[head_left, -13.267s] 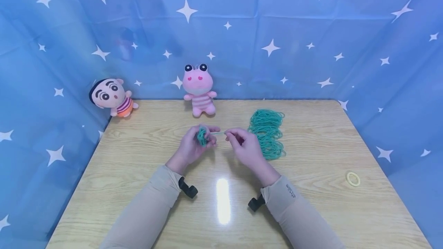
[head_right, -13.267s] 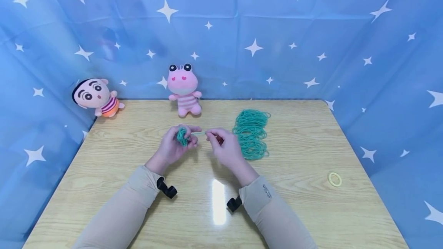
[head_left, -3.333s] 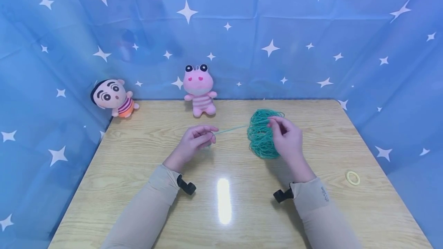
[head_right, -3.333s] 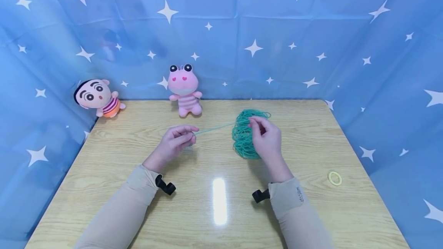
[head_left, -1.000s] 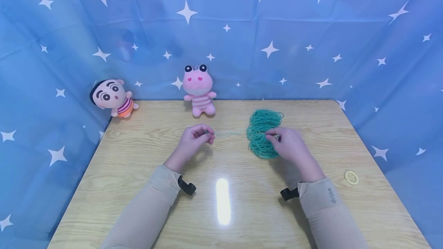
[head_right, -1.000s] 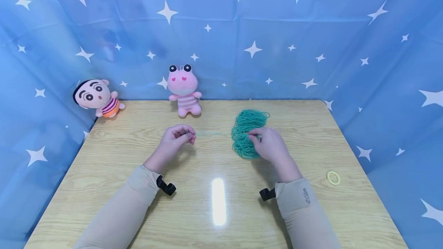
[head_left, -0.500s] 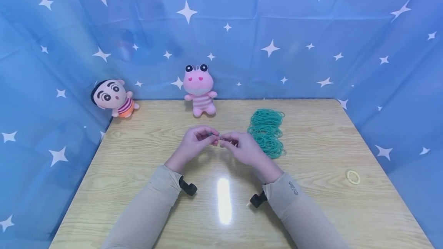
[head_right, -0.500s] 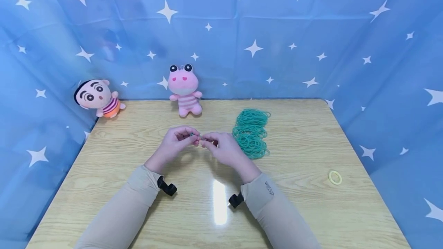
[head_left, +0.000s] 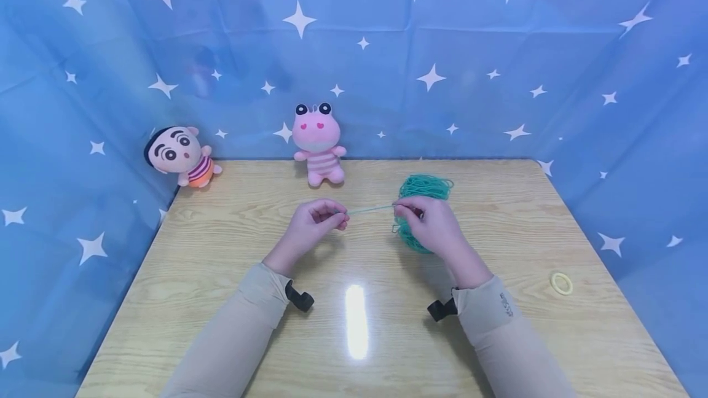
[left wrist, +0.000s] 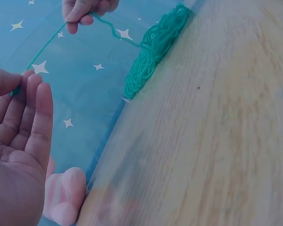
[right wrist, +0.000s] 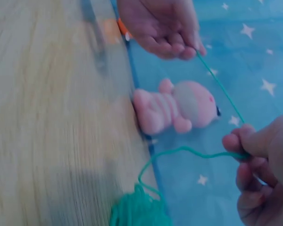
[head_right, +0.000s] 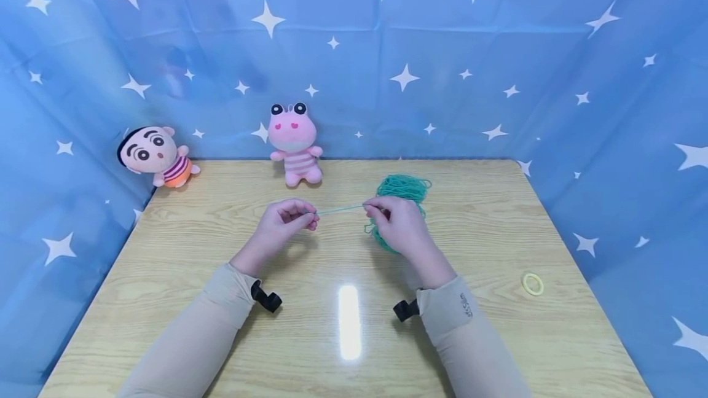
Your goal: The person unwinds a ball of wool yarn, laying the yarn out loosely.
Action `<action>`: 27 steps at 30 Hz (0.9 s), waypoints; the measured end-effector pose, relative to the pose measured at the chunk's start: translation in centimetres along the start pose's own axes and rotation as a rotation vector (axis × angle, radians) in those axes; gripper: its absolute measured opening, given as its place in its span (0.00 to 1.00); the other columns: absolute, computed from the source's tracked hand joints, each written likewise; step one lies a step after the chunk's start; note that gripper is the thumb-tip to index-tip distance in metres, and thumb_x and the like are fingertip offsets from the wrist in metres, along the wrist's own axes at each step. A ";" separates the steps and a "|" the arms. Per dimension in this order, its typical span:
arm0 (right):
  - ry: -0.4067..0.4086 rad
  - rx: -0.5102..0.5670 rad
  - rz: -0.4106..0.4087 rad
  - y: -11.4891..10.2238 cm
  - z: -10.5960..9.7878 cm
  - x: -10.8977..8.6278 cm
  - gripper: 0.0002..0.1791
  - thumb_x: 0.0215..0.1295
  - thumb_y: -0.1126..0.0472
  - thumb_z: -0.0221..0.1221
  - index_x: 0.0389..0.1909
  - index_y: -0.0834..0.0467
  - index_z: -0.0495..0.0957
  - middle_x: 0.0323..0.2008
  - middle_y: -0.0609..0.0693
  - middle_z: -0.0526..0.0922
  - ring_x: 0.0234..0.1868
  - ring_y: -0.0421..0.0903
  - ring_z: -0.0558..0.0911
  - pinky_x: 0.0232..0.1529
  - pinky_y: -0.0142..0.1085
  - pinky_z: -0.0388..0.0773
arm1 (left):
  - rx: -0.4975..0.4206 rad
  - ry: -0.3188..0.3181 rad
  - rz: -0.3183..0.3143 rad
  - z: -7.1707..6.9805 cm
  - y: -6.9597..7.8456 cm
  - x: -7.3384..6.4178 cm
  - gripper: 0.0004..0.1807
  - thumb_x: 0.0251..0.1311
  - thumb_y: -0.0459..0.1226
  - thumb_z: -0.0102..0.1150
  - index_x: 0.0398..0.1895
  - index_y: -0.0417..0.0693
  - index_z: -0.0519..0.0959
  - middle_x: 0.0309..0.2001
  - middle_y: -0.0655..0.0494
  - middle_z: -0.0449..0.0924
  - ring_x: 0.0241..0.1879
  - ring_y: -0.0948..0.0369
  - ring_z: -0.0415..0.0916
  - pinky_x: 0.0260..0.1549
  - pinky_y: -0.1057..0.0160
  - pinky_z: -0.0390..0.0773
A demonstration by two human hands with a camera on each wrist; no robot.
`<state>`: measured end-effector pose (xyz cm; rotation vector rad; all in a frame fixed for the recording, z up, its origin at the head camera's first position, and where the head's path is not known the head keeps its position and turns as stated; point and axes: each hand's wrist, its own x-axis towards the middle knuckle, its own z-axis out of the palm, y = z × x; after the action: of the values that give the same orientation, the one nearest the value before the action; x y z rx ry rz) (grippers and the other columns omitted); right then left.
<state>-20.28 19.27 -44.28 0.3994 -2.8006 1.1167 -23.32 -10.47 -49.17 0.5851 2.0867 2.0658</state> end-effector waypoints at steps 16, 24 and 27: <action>-0.034 -0.172 0.198 5.5 -3.0 -0.8 0.17 0.85 0.53 0.60 0.64 0.56 0.87 0.33 0.55 0.88 0.27 0.49 0.77 0.25 0.39 0.72 | 0.005 0.016 -0.026 -0.1 -0.8 0.4 0.11 0.76 0.30 0.65 0.52 0.27 0.83 0.49 0.21 0.85 0.39 0.65 0.89 0.46 0.65 0.92; -0.017 -0.297 0.206 6.3 -3.4 -1.2 0.21 0.84 0.54 0.59 0.67 0.62 0.83 0.69 0.69 0.81 0.63 0.70 0.83 0.61 0.67 0.83 | 0.039 0.013 -0.059 -0.2 -0.3 0.3 0.13 0.76 0.31 0.65 0.54 0.27 0.83 0.53 0.20 0.84 0.40 0.65 0.89 0.47 0.65 0.92; 0.057 -0.306 0.132 5.4 -3.3 -1.6 0.20 0.84 0.53 0.59 0.66 0.61 0.84 0.65 0.68 0.83 0.59 0.69 0.86 0.56 0.66 0.85 | 0.091 0.012 -0.066 -0.3 0.3 0.0 0.13 0.76 0.33 0.66 0.54 0.31 0.84 0.52 0.24 0.86 0.41 0.64 0.89 0.49 0.61 0.92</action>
<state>-20.27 25.65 -45.77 0.1527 -2.9155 0.6862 -23.39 -10.75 -48.90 0.5103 2.1856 1.9520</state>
